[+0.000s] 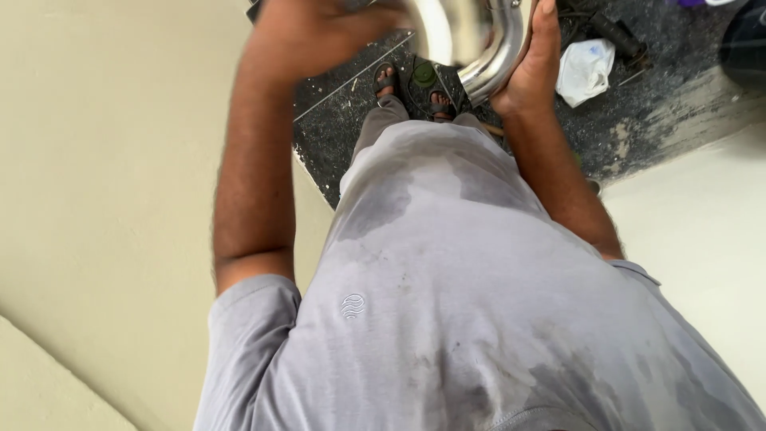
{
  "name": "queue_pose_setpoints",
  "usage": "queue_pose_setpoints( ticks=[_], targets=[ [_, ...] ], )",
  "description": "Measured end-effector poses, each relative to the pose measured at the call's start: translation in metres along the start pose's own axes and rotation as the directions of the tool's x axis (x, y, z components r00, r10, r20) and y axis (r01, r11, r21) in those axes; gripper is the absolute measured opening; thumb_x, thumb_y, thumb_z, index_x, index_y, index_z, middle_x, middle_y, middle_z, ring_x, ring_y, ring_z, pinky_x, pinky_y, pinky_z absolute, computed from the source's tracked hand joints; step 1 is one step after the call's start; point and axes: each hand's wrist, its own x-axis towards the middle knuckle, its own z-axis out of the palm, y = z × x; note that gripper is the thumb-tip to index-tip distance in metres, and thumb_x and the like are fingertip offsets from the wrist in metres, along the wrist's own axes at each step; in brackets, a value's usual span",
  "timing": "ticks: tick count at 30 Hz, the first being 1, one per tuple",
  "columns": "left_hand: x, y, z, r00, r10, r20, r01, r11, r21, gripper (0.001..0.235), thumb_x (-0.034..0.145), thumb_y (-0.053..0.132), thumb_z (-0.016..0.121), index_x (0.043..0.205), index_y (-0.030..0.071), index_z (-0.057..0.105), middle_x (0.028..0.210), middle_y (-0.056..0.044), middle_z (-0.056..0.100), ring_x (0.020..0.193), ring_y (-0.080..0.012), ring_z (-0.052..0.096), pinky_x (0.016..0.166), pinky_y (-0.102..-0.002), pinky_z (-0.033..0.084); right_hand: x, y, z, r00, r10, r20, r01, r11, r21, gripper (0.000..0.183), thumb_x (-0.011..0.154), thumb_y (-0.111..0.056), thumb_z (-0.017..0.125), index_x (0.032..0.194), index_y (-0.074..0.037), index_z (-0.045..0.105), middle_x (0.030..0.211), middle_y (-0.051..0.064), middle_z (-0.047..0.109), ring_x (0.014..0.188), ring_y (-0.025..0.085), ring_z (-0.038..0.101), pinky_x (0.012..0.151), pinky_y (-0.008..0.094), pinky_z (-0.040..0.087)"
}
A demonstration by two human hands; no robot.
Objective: Fitting and aligning stainless steel handrail segments on a staircase.
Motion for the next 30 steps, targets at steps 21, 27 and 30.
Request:
queue_pose_setpoints(
  ticks=[21,27,30],
  targets=[
    [-0.081,-0.071,0.057,0.824,-0.452,-0.341,-0.038,0.557,-0.83,0.064,0.092,0.0,0.086,0.146,0.004,0.052,0.127,-0.011,0.068,0.12,-0.022,0.07,0.109,-0.04,0.064,0.014,-0.027,0.029,0.998,0.044,0.048,-0.045,0.999,0.019,0.068,0.107,-0.06,0.062,0.143,-0.004,0.049,0.123,0.023,0.066,0.082,0.02,0.07,0.069,0.037,0.065],
    [-0.077,-0.089,0.121,0.82,-0.568,-0.071,0.031,0.168,-0.985,0.055,0.088,0.018,0.084,0.133,-0.001,0.057,0.123,-0.018,0.07,0.113,-0.0294,0.072,0.106,-0.048,0.064,0.013,-0.037,0.032,0.994,0.029,0.106,-0.032,0.999,0.022,0.064,0.108,-0.059,0.06,0.141,-0.005,0.053,0.122,0.022,0.066,0.083,0.021,0.07,0.071,0.037,0.065],
    [-0.091,-0.098,0.149,0.834,-0.548,0.062,0.103,0.045,-0.994,0.06,0.091,0.034,0.082,0.133,-0.003,0.059,0.122,-0.018,0.069,0.11,-0.0281,0.07,0.102,-0.045,0.062,0.013,-0.032,0.033,0.993,0.039,0.115,-0.042,0.999,0.021,0.064,0.109,-0.059,0.059,0.138,-0.002,0.054,0.122,0.021,0.066,0.082,0.021,0.069,0.07,0.037,0.064]
  ],
)
